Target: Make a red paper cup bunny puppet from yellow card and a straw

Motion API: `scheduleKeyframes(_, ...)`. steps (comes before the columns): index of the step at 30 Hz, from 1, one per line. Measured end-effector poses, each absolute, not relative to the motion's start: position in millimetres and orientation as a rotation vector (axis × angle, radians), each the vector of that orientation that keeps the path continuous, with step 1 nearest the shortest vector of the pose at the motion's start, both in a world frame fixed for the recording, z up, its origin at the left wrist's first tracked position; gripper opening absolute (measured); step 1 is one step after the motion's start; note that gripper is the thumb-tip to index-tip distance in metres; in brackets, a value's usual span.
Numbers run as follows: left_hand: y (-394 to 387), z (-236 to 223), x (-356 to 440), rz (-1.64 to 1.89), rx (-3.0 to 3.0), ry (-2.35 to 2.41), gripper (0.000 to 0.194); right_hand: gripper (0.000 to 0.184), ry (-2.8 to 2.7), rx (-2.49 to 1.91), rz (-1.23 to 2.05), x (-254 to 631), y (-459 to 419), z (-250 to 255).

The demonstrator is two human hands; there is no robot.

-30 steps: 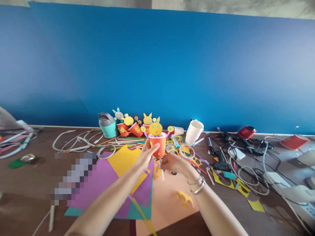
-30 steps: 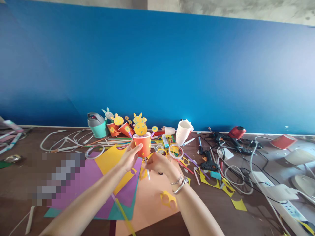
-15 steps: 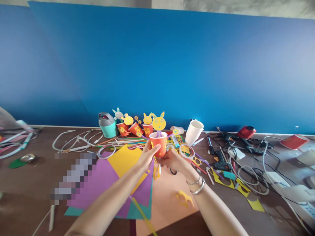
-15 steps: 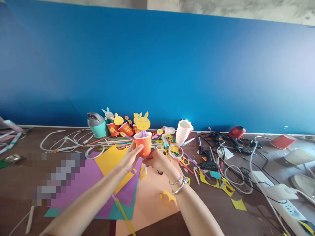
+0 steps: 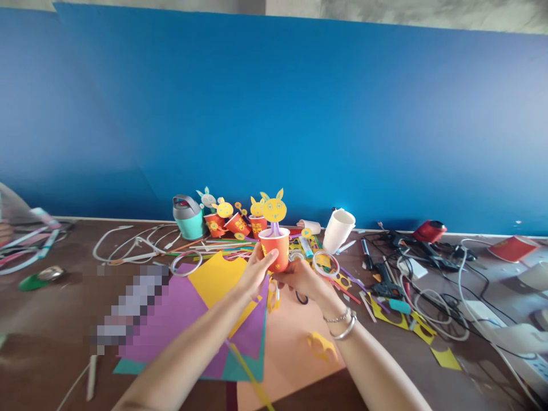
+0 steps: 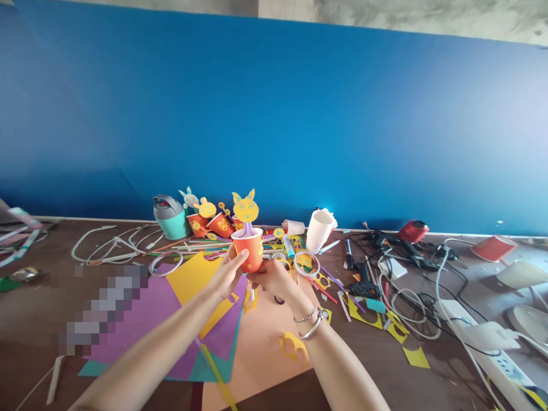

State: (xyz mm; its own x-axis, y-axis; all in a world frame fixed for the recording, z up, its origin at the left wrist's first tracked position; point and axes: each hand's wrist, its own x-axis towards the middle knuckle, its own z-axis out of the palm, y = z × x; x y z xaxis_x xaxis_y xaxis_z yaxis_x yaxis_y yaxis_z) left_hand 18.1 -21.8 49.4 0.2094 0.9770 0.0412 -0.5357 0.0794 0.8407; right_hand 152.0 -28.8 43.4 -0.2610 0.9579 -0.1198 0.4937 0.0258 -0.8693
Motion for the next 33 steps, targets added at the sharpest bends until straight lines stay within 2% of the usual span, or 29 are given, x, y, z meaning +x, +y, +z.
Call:
scheduleKeyframes(4, -20, 48, 19, 1.286, 0.840, 0.646, 0.046, 0.022, -1.836, -1.465, 1.236, 154, -33, 52)
scheduleKeyframes(9, -20, 50, 19, 1.328, 0.831, 0.637, 0.046, 0.023, -1.934, -1.501, 1.370, 157, -37, 62)
scheduleKeyframes(16, -21, 49, 19, 1.285, 0.843, 0.665, 0.047, 0.019, -1.822, -1.457, 1.172, 155, -31, 50)
scheduleKeyframes(23, -20, 52, 18, 1.318, 0.860, 0.634, 0.048, 0.020, -1.979, -1.438, 1.375, 162, -36, 53)
scheduleKeyframes(26, -16, 52, 15, 1.347, 0.851, 0.618, 0.050, 0.017, -2.069, -1.445, 1.295, 174, -33, 56)
scheduleKeyframes(31, -11, 53, 12, 1.458, 0.825, 0.638, 0.050, 0.021, -2.120, -1.725, 0.862, 195, -24, 58)
scheduleKeyframes(33, -10, 53, 12, 1.460, 0.820, 0.642, 0.050, 0.024, -2.105, -1.808, 0.893, 200, -26, 61)
